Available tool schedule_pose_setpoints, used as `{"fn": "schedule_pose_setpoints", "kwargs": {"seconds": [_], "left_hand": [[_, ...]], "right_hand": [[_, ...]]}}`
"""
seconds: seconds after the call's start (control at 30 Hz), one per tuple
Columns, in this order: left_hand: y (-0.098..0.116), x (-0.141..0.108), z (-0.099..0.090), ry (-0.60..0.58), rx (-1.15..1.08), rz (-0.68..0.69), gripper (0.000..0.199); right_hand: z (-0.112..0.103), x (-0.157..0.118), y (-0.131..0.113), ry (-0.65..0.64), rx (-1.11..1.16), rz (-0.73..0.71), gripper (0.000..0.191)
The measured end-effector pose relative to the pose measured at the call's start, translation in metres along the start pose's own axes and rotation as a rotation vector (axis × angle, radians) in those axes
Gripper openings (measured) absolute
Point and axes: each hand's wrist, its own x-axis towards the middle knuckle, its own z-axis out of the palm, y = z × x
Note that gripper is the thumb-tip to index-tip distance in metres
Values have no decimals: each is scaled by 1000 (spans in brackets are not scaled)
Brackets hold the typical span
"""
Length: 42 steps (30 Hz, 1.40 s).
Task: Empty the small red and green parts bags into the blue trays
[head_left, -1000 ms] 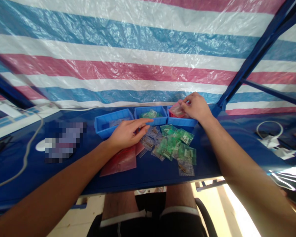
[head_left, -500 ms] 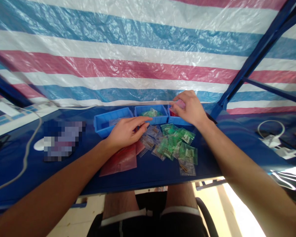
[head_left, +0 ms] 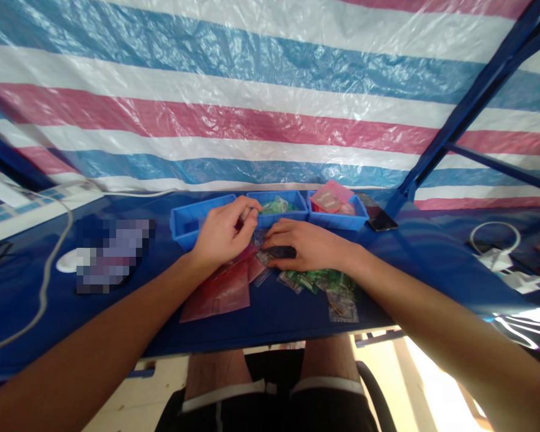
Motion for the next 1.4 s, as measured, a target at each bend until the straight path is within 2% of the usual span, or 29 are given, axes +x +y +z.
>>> {"fn": "schedule_pose_setpoints", "kwargs": {"seconds": [0.07, 0.27, 0.47, 0.57, 0.63, 0.77, 1.23, 1.4], "left_hand": [[0, 0, 2, -14, -14, 10, 25], [0, -1, 4, -42, -23, 36, 25], [1, 2, 2, 40, -39, 167, 24], [3, 3, 1, 23, -45, 178, 30], [4, 3, 1, -9, -42, 164, 36], [6, 2, 4, -43, -49, 136, 42], [-2, 0, 11, -73, 19, 104, 42], [1, -1, 10, -90, -8, 125, 44]], "right_hand": [[3, 1, 3, -9, 19, 7, 22], [7, -1, 12, 79, 198, 69, 25], [1, -4, 19, 346, 262, 235, 19], [-4, -4, 20, 489, 317, 335, 18], [-7, -4, 20, 540, 323, 389, 20], [-8, -5, 24, 543, 316, 423, 22], [-8, -6, 30, 553, 282, 415, 24], [-9, -6, 30, 570, 324, 465, 26]]}}
